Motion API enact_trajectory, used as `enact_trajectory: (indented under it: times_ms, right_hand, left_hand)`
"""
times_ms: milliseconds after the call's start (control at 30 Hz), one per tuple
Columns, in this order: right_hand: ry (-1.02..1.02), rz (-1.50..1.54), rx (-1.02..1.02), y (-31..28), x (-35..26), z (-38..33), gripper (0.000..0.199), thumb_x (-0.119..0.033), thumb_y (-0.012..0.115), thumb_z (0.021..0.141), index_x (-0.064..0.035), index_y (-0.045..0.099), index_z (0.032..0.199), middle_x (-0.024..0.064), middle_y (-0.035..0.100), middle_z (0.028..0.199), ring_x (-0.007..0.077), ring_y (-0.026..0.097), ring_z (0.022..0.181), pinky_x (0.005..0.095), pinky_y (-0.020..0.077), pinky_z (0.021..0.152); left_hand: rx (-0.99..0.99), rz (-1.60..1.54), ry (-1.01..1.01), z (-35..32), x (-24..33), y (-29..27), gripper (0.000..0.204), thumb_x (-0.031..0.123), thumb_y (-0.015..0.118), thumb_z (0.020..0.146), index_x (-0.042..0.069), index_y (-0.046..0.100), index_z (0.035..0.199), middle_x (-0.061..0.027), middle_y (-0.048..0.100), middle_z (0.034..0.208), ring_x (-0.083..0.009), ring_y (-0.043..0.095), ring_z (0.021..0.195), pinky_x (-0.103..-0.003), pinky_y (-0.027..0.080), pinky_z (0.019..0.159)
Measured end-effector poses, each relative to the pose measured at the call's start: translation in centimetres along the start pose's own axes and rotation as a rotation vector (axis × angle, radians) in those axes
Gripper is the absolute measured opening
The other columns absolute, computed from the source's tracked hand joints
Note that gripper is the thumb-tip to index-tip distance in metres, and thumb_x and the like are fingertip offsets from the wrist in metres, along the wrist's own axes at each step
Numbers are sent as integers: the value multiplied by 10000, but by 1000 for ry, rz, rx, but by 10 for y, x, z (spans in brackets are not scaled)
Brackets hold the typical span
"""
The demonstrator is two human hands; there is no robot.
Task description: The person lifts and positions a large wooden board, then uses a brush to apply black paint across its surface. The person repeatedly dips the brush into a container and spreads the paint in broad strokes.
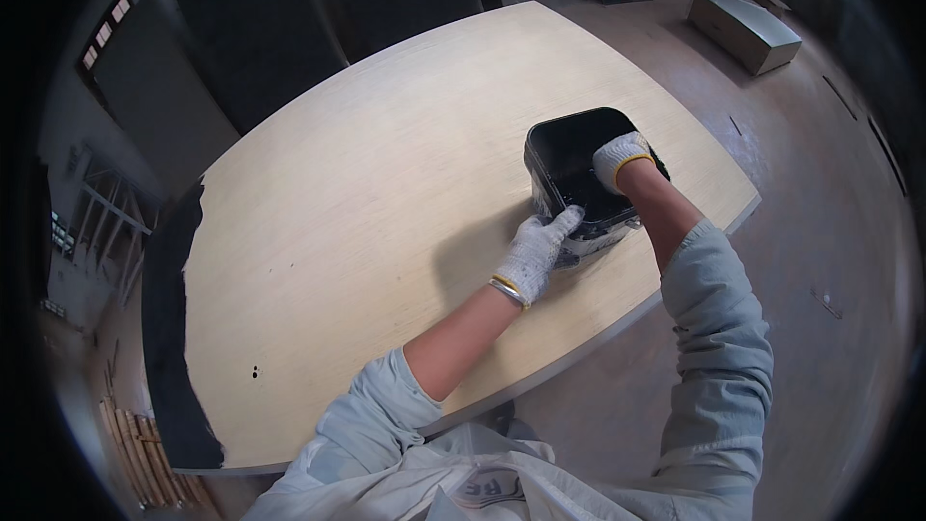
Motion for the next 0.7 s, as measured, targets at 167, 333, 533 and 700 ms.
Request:
enact_trajectory:
  times_ms: [167,333,533,700]
  right_hand:
    - [22,-50,-45,3,-4,6,234,-189,690,950,-128,844,1115,154,812,1150,322,786,1090,441,617,902]
    - [-3,-120,49,-29,9,-9,168,-156,702,869,-98,835,953,182,809,1029,352,792,954,464,612,814]
    - [8,182,296,-49,73,-49,299,-44,717,810,-155,857,1050,145,804,1038,370,761,1027,435,607,923]
    - [36,44,269,-12,79,-27,223,-86,745,869,-98,830,1074,171,796,1102,347,764,1041,424,606,942]
  left_hand:
    - [-79,-7,-26,-27,-3,-27,650,404,819,963,-36,596,1385,-129,719,1224,-221,697,1043,-355,598,850]
    - [175,397,199,-88,-28,-136,578,319,765,996,-34,569,1408,-159,696,1338,-293,679,1206,-427,576,1010]
    - [608,1092,457,-258,-37,-259,434,205,712,961,43,609,1349,-172,640,1425,-368,639,1288,-474,528,1075]
    - [1041,1249,424,-406,-48,-392,345,166,720,929,43,657,1245,-161,656,1399,-372,611,1327,-488,500,1099]
Point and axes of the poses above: each hand's wrist, its own z-axis towards the middle knuckle, its own y-axis out of the palm, x = y × z, the point moved 8 cm from there along z, towards the middle knuckle
